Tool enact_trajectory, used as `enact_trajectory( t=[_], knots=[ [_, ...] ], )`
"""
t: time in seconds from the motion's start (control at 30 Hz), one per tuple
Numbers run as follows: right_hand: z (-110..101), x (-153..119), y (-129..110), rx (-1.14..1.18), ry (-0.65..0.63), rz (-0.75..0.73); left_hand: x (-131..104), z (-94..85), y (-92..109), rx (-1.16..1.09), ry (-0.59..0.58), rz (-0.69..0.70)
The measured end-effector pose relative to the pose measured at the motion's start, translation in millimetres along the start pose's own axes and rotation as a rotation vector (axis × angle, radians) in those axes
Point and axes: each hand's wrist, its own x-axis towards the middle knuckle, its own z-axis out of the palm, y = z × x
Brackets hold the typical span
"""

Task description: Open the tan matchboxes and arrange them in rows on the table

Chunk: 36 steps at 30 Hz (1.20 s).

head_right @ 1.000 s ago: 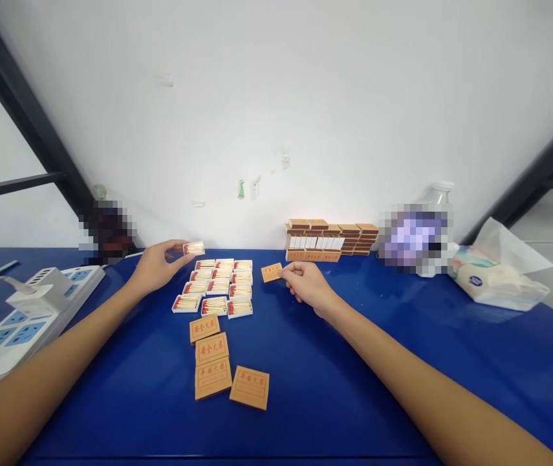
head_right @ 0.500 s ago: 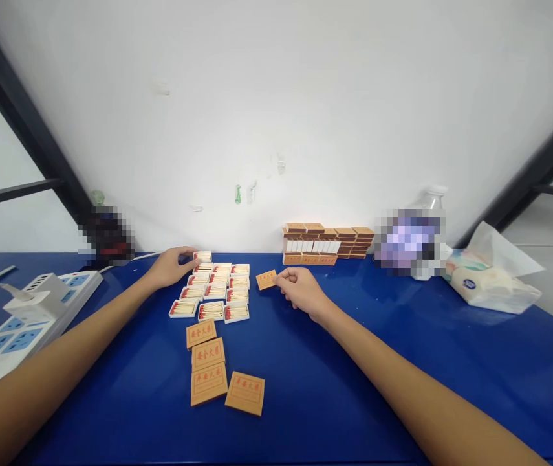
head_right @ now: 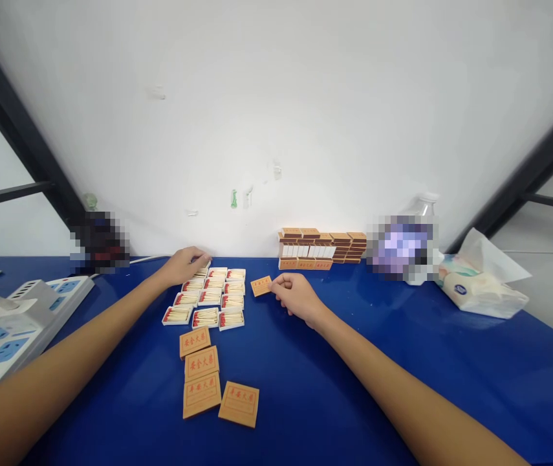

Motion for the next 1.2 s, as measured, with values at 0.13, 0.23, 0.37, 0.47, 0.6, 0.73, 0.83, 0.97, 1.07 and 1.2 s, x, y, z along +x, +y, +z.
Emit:
enact_trajectory(
  t=[0.13, 0.23, 0.37, 0.47, 0.6, 0.73, 0.83, 0.97, 1.07, 1.2],
  knots=[
    [-0.8, 1.3, 2.4, 0.007, -0.002, -0.001, -7.2, 2.4, 8.8, 0.059, 0.007, 0.041],
    [-0.7, 0.7, 1.4, 0.005, -0.001, -0.002, -15.8, -0.4, 12.1, 0.091, 0.021, 0.055],
    [0.9, -2.2, -2.2, -0.005, -0.002, -0.01, -29.0, -3.9, 15.6, 0.111, 0.023, 0.068],
    [0.8, -2.9, -2.0, -0.034, -0.004, -0.008, -37.6, -6.4, 18.5, 0.114, 0.016, 0.073],
    [-5.2, 2.2, 3.6, -0.208, 0.012, -0.043, -40.6, -15.1, 24.6, 0.109, 0.025, 0.083],
    [-13.1, -1.8, -3.4, -0.47, 0.177, -0.298, -41.4, -27.6, 41.5, 0.004, 0.055, 0.078],
    [-12.1, -26.1, -24.8, -0.48, -0.102, -0.465, -51.4, -29.9, 60.1, -0.063, 0.138, 0.13],
    [4.0, -74.5, -51.5, -0.552, -0.615, -0.461, -69.9, -20.5, 76.8, 0.116, 0.23, 0.364],
    [17.9, -96.9, -54.9, -0.696, -0.691, -0.516, -76.6, -14.3, 81.8, 0.252, 0.23, 0.529],
    [18.4, -90.0, -48.4, -0.718, -0.552, -0.559, -81.8, -15.8, 93.1, 0.158, 0.287, 0.585]
  ],
)
